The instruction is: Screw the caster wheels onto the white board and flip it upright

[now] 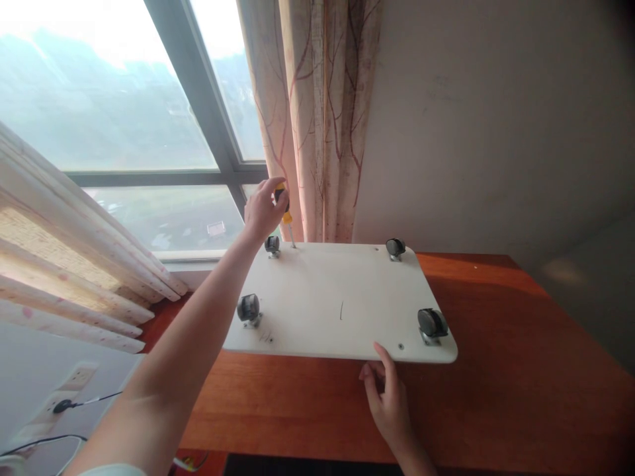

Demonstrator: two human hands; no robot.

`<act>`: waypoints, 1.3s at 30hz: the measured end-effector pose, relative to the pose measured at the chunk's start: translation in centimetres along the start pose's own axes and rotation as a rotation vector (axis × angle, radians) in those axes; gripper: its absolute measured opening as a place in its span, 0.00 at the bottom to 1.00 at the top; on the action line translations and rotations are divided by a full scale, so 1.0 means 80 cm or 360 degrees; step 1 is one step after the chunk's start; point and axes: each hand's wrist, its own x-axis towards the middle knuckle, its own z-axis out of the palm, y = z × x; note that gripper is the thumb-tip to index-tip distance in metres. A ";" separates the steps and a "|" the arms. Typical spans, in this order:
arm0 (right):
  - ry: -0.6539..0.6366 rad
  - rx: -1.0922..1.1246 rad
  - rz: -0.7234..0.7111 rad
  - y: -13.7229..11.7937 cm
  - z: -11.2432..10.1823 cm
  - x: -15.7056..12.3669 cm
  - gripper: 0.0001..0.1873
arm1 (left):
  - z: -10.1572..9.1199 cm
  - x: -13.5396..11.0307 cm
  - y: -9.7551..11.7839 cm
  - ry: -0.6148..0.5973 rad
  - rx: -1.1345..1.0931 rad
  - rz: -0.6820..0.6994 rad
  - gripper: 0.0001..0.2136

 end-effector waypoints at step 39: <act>-0.0033 0.0021 0.0032 0.004 0.000 -0.001 0.25 | -0.004 0.002 0.008 -0.0082 -0.0004 0.0048 0.12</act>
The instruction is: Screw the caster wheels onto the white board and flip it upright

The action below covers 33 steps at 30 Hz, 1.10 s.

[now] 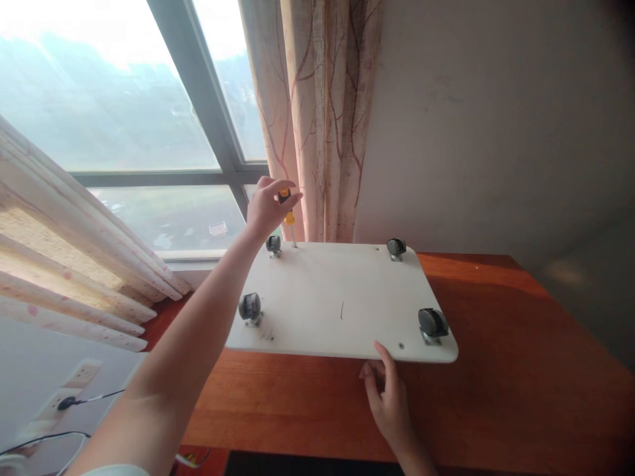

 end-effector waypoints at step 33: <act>-0.0001 -0.0026 -0.0102 -0.002 0.000 0.001 0.23 | -0.006 -0.001 -0.008 -0.0143 0.0106 0.0001 0.22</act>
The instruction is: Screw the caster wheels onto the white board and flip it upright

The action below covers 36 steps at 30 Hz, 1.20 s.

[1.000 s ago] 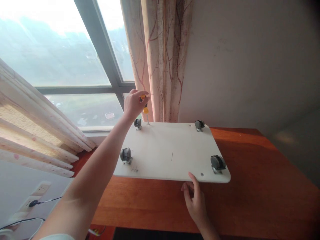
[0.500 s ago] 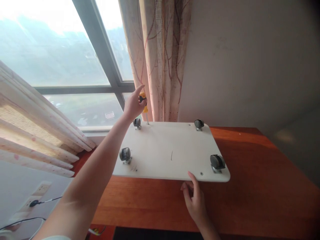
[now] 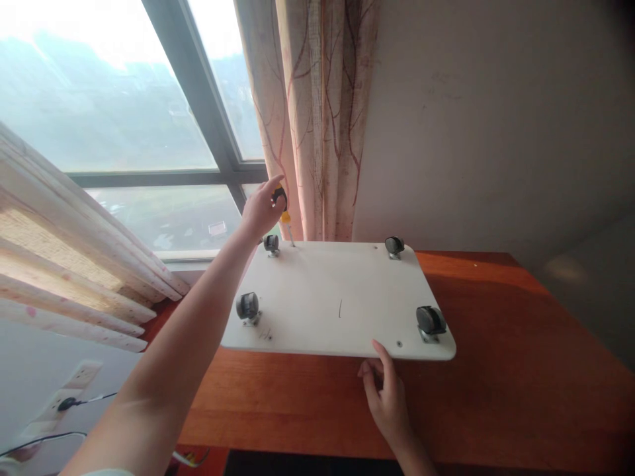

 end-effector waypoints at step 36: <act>0.0094 -0.0120 -0.0115 -0.006 -0.002 0.006 0.23 | 0.000 -0.004 0.009 -0.0138 0.0177 -0.0070 0.30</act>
